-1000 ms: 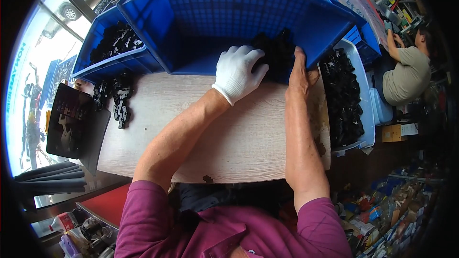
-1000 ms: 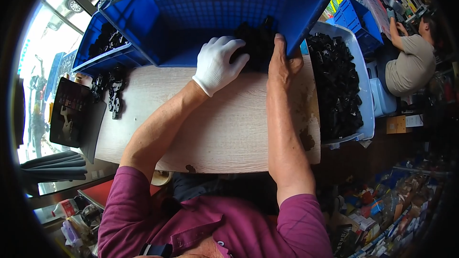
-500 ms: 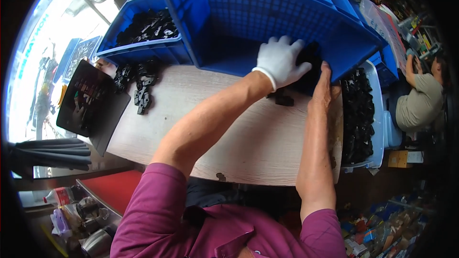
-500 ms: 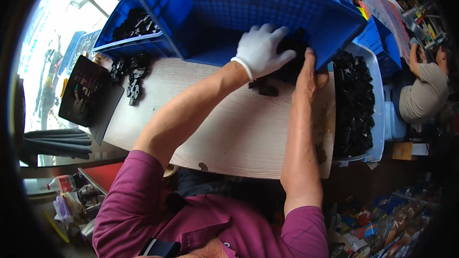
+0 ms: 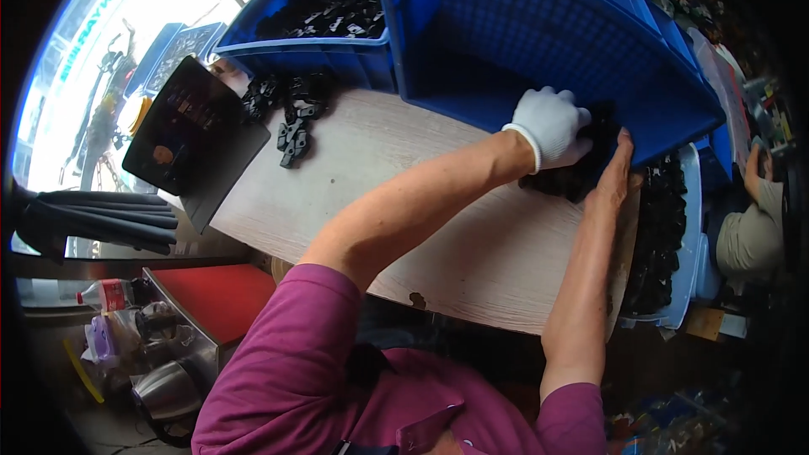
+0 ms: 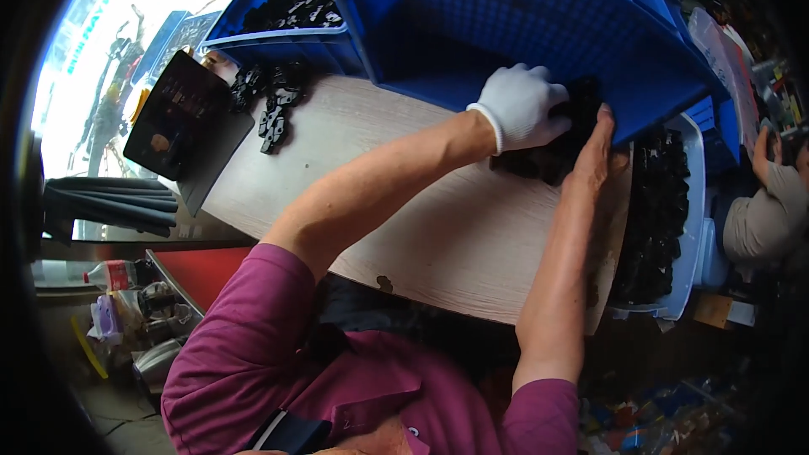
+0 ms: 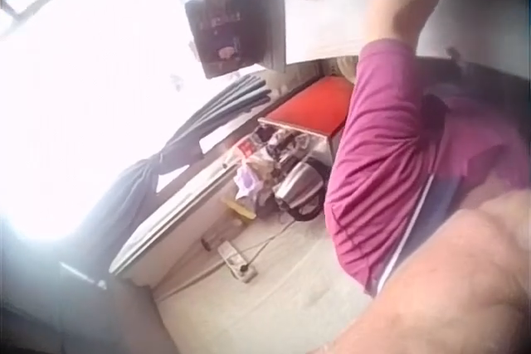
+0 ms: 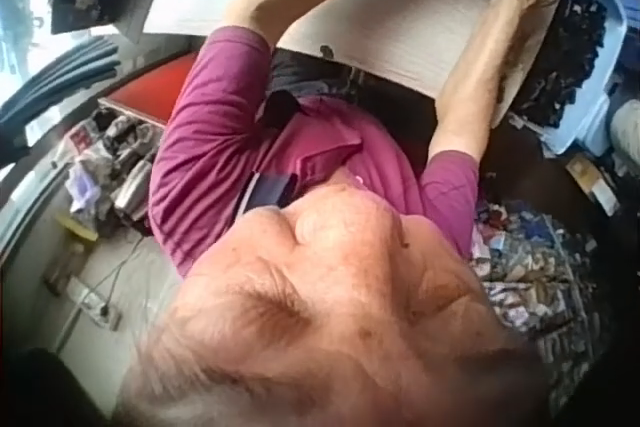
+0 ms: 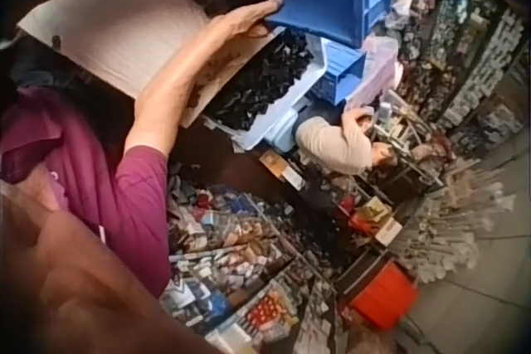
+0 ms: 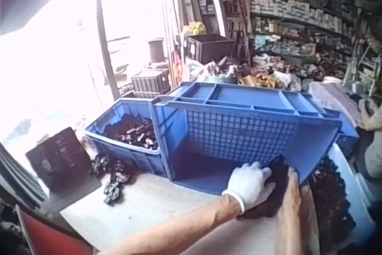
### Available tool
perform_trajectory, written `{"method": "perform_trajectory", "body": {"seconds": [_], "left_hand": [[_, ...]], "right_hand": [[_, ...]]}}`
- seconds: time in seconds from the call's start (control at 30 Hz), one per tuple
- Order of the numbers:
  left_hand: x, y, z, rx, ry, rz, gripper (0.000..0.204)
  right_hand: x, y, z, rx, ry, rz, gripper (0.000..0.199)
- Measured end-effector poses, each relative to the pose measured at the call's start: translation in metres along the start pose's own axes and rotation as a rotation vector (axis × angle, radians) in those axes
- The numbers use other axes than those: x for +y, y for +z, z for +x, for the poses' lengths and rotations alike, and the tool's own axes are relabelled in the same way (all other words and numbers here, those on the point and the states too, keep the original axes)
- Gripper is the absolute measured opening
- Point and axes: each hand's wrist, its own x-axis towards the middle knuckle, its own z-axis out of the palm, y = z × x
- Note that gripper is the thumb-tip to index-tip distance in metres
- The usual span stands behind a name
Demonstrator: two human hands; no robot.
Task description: The recorder is assembling small black plastic components by hand at a workbench.
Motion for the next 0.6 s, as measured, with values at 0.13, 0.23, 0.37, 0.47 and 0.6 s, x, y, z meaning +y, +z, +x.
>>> {"method": "perform_trajectory", "body": {"seconds": [0.13, 0.23, 0.37, 0.47, 0.6], "left_hand": [[-0.002, -0.015, -0.023, -0.006, 0.069, -0.003, 0.033], [-0.005, -0.028, -0.037, -0.080, 0.065, 0.054, 0.038], [0.000, -0.038, -0.030, -0.050, 0.057, -0.074, 0.048], [0.003, -0.031, -0.007, -0.007, 0.020, -0.102, 0.052], [0.014, -0.007, 0.025, -0.087, 0.006, -0.038, 0.063]], "right_hand": [[0.011, -0.005, 0.014, -0.014, -0.014, -0.016, 0.065], [0.003, 0.010, -0.003, 0.048, -0.107, 0.065, 0.041], [-0.008, 0.008, -0.008, 0.054, -0.121, 0.042, 0.039], [-0.013, 0.005, -0.010, 0.001, -0.124, -0.007, 0.052], [-0.011, 0.005, -0.010, -0.004, -0.113, 0.007, 0.053]]}}
